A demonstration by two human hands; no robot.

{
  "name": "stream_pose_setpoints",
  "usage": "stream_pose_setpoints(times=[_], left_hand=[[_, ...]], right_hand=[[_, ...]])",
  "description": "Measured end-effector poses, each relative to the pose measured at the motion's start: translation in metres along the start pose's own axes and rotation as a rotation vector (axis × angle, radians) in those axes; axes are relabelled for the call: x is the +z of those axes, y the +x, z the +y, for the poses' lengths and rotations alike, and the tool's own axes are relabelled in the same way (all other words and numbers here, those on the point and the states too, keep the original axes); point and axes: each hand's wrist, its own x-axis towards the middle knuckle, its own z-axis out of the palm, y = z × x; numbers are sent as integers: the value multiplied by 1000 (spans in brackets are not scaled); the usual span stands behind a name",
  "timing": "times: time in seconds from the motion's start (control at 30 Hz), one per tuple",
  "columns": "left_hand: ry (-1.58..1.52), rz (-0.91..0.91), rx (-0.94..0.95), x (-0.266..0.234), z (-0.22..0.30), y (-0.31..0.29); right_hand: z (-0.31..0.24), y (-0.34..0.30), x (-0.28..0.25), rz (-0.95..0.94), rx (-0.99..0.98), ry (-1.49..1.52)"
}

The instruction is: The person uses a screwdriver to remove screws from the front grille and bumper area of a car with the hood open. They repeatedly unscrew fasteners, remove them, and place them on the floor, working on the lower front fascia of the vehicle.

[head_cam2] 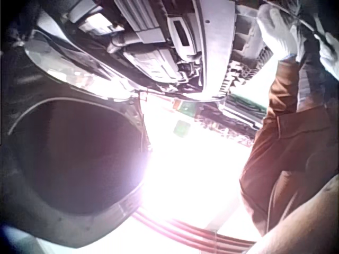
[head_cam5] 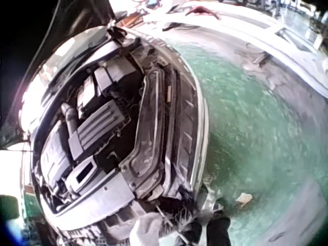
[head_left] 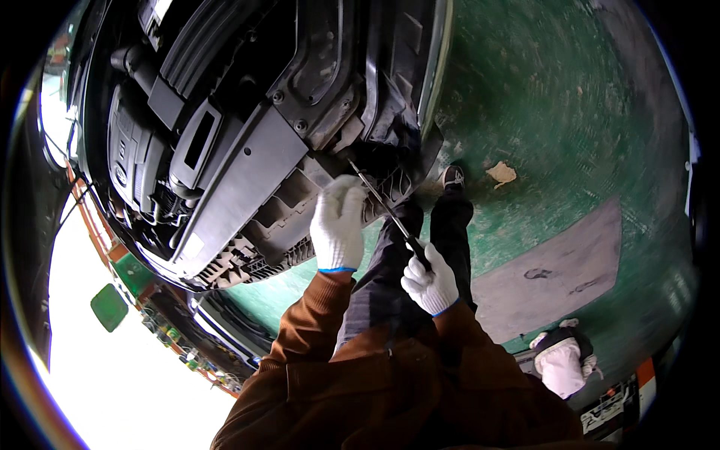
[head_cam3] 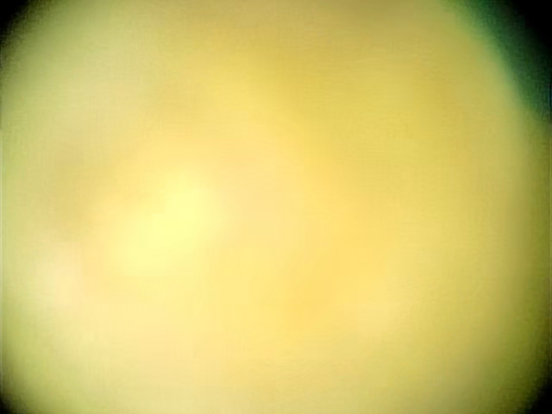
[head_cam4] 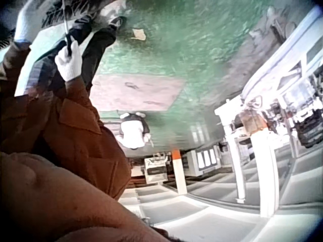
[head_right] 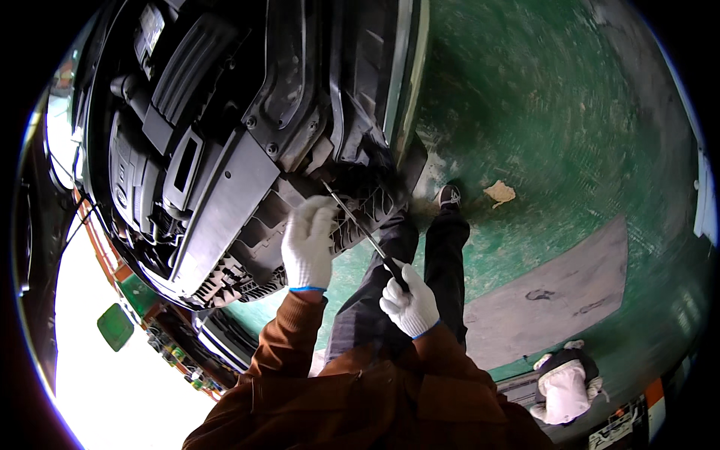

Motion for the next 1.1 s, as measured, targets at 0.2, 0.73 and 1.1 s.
stream_pose_setpoints(times=[0.2, 0.73, 1.1], left_hand=[[-205, -53, -211, -3, 44, 28], [-438, 72, -347, 1, 28, 47], [-433, 72, -310, -3, 16, 46]], right_hand=[[18, 10, 21, 449, -290, -652], [5, 6, 31, 400, -175, -762], [16, 10, 6, 405, -558, -932]])
